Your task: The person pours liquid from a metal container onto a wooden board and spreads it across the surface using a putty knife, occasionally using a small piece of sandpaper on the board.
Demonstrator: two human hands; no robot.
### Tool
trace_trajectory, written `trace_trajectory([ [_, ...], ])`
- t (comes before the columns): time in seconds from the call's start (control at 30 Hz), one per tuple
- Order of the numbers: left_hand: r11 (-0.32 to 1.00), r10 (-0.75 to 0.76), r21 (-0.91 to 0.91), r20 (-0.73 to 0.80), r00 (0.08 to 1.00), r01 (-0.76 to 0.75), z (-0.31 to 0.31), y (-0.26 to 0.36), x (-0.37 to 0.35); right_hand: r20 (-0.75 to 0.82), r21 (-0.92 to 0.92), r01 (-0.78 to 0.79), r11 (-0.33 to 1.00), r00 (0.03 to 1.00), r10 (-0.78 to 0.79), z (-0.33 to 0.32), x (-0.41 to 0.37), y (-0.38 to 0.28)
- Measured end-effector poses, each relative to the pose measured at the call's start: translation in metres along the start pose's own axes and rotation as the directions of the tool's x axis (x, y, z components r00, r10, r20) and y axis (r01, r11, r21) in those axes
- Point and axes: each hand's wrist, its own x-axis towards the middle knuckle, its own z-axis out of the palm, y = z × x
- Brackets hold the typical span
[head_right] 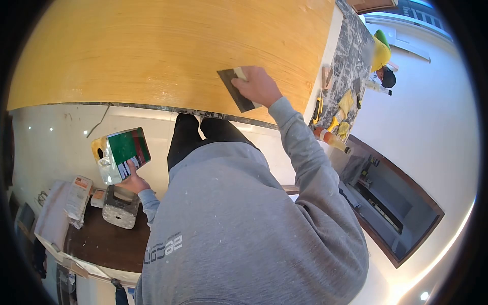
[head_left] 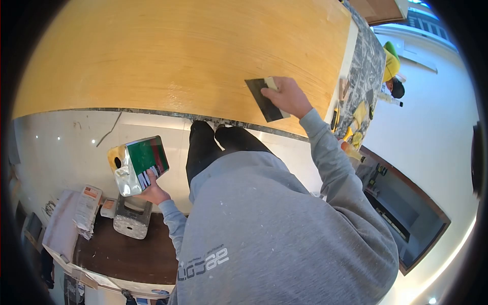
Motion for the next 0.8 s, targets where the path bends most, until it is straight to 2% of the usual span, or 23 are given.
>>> trace_trajectory([
  [0.1, 0.999, -0.001, -0.047, 0.016, 1.0, 0.002, -0.002, 0.0, -0.001, -0.013, -0.059, 0.066, 0.996, 0.998, -0.067, 0.019, 0.001, 0.018],
  [0.13, 0.997, -0.003, -0.075, 0.029, 1.0, 0.005, -0.004, 0.001, 0.0, -0.144, -0.131, 0.188, 0.973, 0.968, -0.206, 0.024, -0.001, 0.024],
  [0.23, 0.998, -0.042, -0.053, 0.034, 0.999, 0.044, -0.001, 0.003, 0.002, -0.179, 0.123, -0.188, 0.974, 0.961, 0.209, -0.005, -0.012, 0.052],
  [0.3, 1.0, -0.008, -0.005, 0.032, 0.999, 0.008, -0.006, -0.006, 0.007, -0.405, 0.009, -0.246, 0.969, 0.885, 0.229, -0.027, -0.021, 0.086],
  [0.37, 0.999, 0.038, 0.027, 0.063, 0.997, -0.04, -0.007, -0.013, 0.016, -0.612, -0.262, -0.25, 0.932, 0.789, 0.04, -0.042, -0.033, 0.125],
  [0.4, 0.997, 0.064, 0.041, 0.087, 0.994, -0.068, -0.008, -0.012, 0.019, -0.599, -0.218, -0.28, 0.935, 0.795, 0.098, -0.052, -0.045, 0.119],
  [0.5, 0.996, 0.087, 0.019, 0.118, 0.989, -0.09, -0.006, -0.002, 0.019, -0.522, -0.272, -0.334, 0.903, 0.839, 0.153, -0.059, -0.062, 0.122],
  [0.63, 0.995, 0.095, 0.0, 0.14, 0.986, -0.096, 0.001, 0.023, 0.015, -0.462, -0.323, -0.239, 0.916, 0.884, 0.068, -0.047, -0.065, 0.131],
  [0.67, 0.993, 0.111, 0.015, 0.152, 0.982, -0.115, 0.003, 0.028, 0.015, -0.448, -0.263, -0.29, 0.92, 0.881, 0.15, -0.047, -0.065, 0.129],
  [0.77, 0.993, 0.089, 0.052, 0.201, 0.976, -0.102, 0.007, 0.032, 0.017, -0.367, 0.101, -0.206, 0.973, 0.902, 0.229, -0.046, -0.06, 0.152],
  [0.8, 0.992, 0.074, 0.084, 0.211, 0.975, -0.093, 0.008, 0.037, 0.016, -0.248, 0.365, -0.259, 0.894, 0.899, 0.362, -0.044, -0.056, 0.173],
])
